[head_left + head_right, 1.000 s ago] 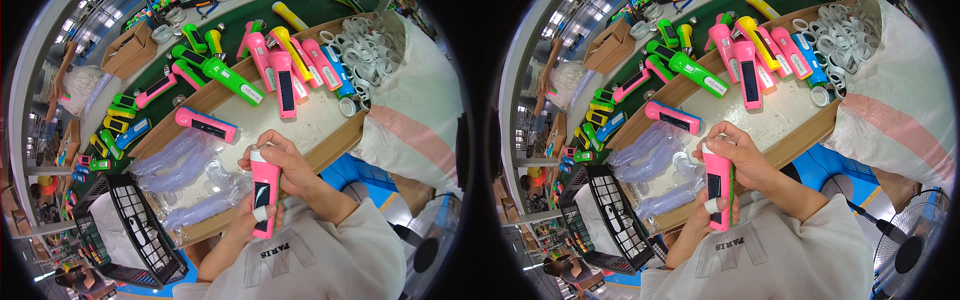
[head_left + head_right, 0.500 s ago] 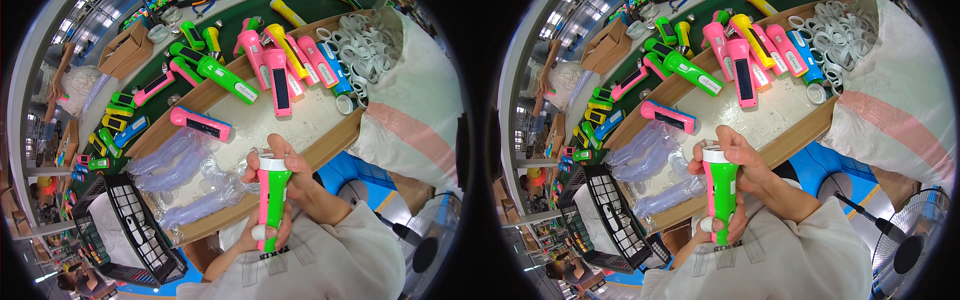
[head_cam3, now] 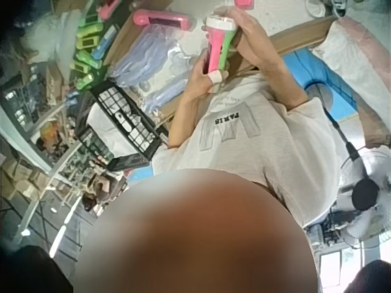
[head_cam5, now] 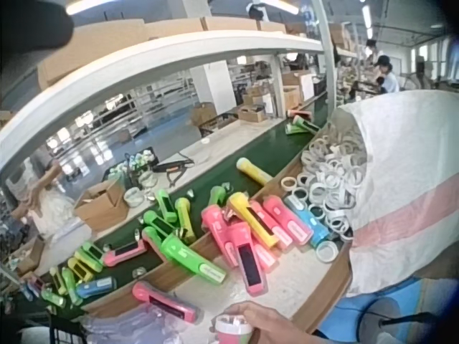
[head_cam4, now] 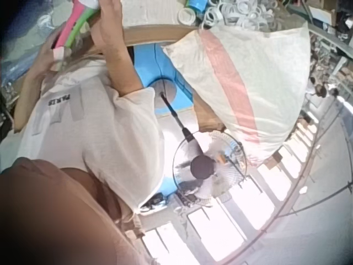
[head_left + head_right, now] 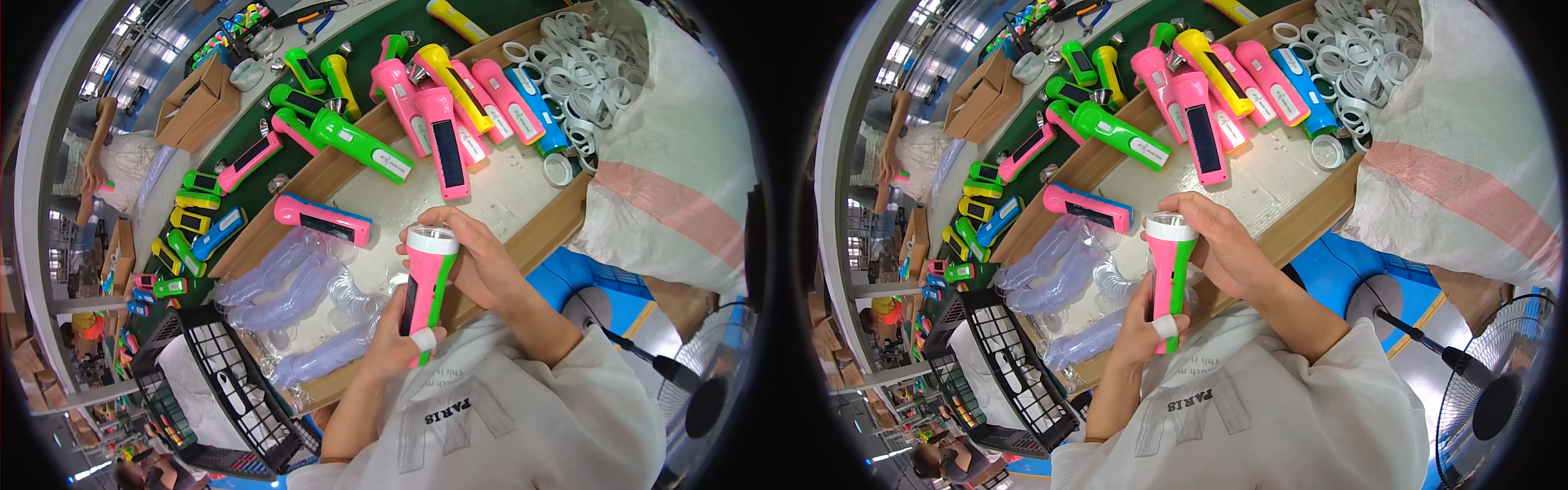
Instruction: Assembling plastic flashlights by fitting reflective heads and screw rings onto colored bodies.
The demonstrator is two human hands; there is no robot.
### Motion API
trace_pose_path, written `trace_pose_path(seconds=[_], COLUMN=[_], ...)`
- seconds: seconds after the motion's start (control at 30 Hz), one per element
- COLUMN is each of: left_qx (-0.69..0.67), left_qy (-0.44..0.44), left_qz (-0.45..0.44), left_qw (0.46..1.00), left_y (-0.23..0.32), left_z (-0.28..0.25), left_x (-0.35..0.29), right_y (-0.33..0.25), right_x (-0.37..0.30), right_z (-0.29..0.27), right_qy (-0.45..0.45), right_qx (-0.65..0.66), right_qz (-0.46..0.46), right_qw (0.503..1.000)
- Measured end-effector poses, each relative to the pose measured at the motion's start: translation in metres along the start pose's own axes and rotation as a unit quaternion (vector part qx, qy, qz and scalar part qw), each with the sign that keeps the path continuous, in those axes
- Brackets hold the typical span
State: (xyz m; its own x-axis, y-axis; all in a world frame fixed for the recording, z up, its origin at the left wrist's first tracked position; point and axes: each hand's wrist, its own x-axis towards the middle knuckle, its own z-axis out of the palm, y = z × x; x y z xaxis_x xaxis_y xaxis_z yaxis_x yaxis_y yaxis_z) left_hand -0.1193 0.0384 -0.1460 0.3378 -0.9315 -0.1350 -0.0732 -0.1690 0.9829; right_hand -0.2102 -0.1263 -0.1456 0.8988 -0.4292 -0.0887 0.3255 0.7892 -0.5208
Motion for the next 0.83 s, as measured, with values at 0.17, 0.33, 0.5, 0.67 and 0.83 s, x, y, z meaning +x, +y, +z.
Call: trace_pose_path(seconds=[0.17, 0.33, 0.5, 0.67, 0.83], left_qx=[-0.417, -0.269, -0.541, -0.656, 0.020], left_qy=[-0.033, 0.061, -0.164, -0.253, -0.006], left_qz=[-0.170, -0.132, -0.104, -0.127, -0.119], left_qw=[0.892, 0.952, 0.818, 0.700, 0.993], left_y=[0.007, 0.023, 0.034, 0.003, 0.018], left_z=[-0.013, -0.079, -0.065, 0.011, -0.003], left_x=[0.018, 0.087, 0.117, 0.064, 0.049], right_y=[-0.002, -0.015, -0.025, -0.038, -0.024], right_x=[0.009, -0.006, 0.001, 0.033, 0.035], right_z=[-0.013, -0.032, -0.030, -0.012, -0.007], right_qy=[0.099, 0.050, 0.103, -0.057, 0.075], right_qx=[-0.240, -0.716, -0.324, -0.035, -0.194], right_qz=[-0.051, -0.174, -0.157, -0.087, -0.049], right_qw=[0.964, 0.674, 0.927, 0.994, 0.977])
